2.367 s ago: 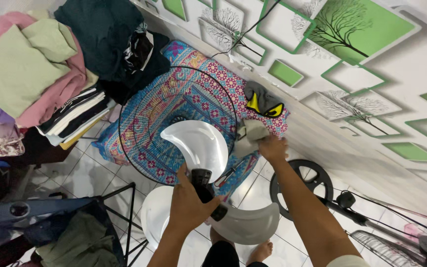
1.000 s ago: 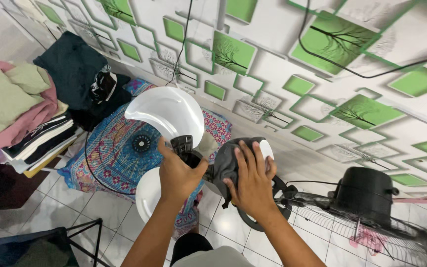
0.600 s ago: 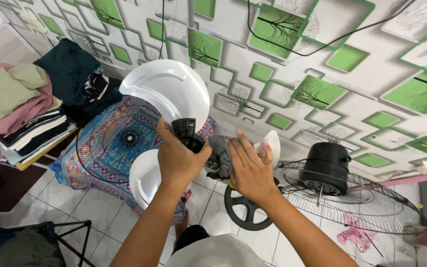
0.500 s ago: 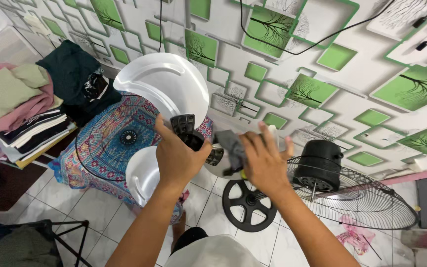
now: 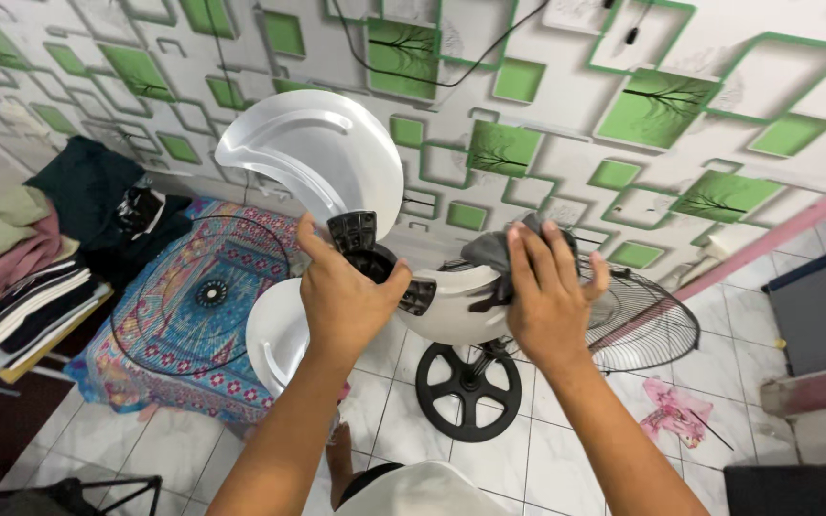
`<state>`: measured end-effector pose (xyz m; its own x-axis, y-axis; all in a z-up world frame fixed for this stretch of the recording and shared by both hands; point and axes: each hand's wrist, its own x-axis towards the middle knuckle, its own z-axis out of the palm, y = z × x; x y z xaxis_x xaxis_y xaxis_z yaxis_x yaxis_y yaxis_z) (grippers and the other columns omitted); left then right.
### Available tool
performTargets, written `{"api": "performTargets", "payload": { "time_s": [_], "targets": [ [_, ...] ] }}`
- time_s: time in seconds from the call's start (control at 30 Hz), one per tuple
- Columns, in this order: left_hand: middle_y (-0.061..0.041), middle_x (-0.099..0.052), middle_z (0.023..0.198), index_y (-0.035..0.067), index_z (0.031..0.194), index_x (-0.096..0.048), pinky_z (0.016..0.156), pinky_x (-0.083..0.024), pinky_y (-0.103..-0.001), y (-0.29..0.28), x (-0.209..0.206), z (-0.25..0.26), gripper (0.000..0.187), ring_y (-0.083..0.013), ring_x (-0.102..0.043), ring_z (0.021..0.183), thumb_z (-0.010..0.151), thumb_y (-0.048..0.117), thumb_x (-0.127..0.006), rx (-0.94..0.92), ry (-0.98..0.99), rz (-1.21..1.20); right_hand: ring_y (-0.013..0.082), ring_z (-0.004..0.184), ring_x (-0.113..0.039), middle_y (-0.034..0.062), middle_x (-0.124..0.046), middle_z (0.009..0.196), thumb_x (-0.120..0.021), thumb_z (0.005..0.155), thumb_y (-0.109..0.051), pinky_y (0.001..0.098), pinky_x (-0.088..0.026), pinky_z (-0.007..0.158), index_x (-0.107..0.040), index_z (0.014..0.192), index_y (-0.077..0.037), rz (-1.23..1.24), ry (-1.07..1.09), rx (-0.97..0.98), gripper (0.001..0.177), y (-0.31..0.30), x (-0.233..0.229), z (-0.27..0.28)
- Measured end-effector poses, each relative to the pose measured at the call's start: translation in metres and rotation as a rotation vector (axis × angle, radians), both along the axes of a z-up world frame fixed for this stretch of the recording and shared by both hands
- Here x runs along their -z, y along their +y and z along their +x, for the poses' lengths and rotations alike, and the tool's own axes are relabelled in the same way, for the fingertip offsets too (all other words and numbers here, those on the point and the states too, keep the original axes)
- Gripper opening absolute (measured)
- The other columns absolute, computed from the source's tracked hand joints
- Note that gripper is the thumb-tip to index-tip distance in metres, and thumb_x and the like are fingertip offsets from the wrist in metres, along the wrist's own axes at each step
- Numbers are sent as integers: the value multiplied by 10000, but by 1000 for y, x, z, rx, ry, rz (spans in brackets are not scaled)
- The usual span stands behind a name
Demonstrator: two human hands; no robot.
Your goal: The person wipes a white fan blade with a cloth, then switches to a blue fan blade and wipes it. They attach the blue blade to the fan motor, secure it with a nut, and then attach the front fan cage. The person uses a cloth to wipe the blade and hands to assemble the components.
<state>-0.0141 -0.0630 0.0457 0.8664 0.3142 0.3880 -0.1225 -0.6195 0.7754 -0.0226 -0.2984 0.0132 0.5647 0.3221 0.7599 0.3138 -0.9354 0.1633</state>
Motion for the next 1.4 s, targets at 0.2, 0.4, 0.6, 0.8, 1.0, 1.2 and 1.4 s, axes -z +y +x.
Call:
{"api": "performTargets", "payload": {
  "time_s": [0.2, 0.4, 0.6, 0.8, 1.0, 1.2, 1.4],
  "targets": [
    [-282, -668, 994, -76, 1439, -200, 862, -510, -514, -49, -6, -5, 1109, -469, -676, 919, 667, 328, -886, 117, -39, 44, 236, 1320, -574, 82, -638, 1364, -613, 839, -33, 385, -286, 1047, -637, 1349, -50, 50, 60, -124, 511, -9, 16, -37],
    [-256, -682, 935, -111, 1435, -218, 841, -522, -506, -74, -2, -19, 1089, -446, -682, 870, 681, 332, -866, 206, -145, 155, 202, 1247, -597, 17, -672, 1217, -631, 821, -14, 410, -296, 961, -653, 1203, -129, 122, -49, 132, 400, -86, 0, -42],
    [-273, -671, 869, -122, 1434, -265, 749, -538, -507, -78, 1, -26, 1117, -462, -675, 783, 619, 344, -871, 502, -68, 396, 287, 1132, -547, 102, -612, 1157, -527, 756, 96, 381, -399, 1051, -597, 1285, -65, 663, -113, 76, 557, -124, -26, -77],
    [-277, -670, 910, -107, 1406, -326, 769, -513, -502, -99, 8, -36, 1097, -465, -660, 820, 555, 331, -862, 853, -118, 474, 256, 985, -549, 40, -596, 1150, -716, 757, -34, 411, -386, 898, -619, 1413, -276, 59, 66, -238, 706, -94, -22, -80],
    [-242, -679, 970, -93, 1396, -413, 826, -498, -461, -102, 14, -45, 978, -396, -668, 864, 595, 298, -815, 938, -216, 566, 274, 1021, -502, 71, -556, 1159, -691, 880, -125, 445, -323, 885, -545, 1484, -129, 200, -49, 59, 622, -109, -33, -68],
    [-234, -671, 959, -113, 1377, -418, 819, -490, -468, -112, 15, -44, 963, -390, -671, 891, 598, 297, -809, 928, -275, 561, 274, 955, -515, 104, -580, 1095, -733, 874, -241, 444, -352, 845, -563, 1430, -36, -18, 26, -144, 617, -102, -32, -68],
    [-209, -632, 868, -134, 1389, -417, 819, -476, -459, -123, 16, -48, 969, -383, -623, 826, 619, 301, -814, 990, -243, 602, 268, 968, -523, 93, -591, 1105, -719, 910, -181, 436, -360, 837, -559, 1431, 19, 91, -41, 8, 580, -114, -40, -58]
  ]
}}
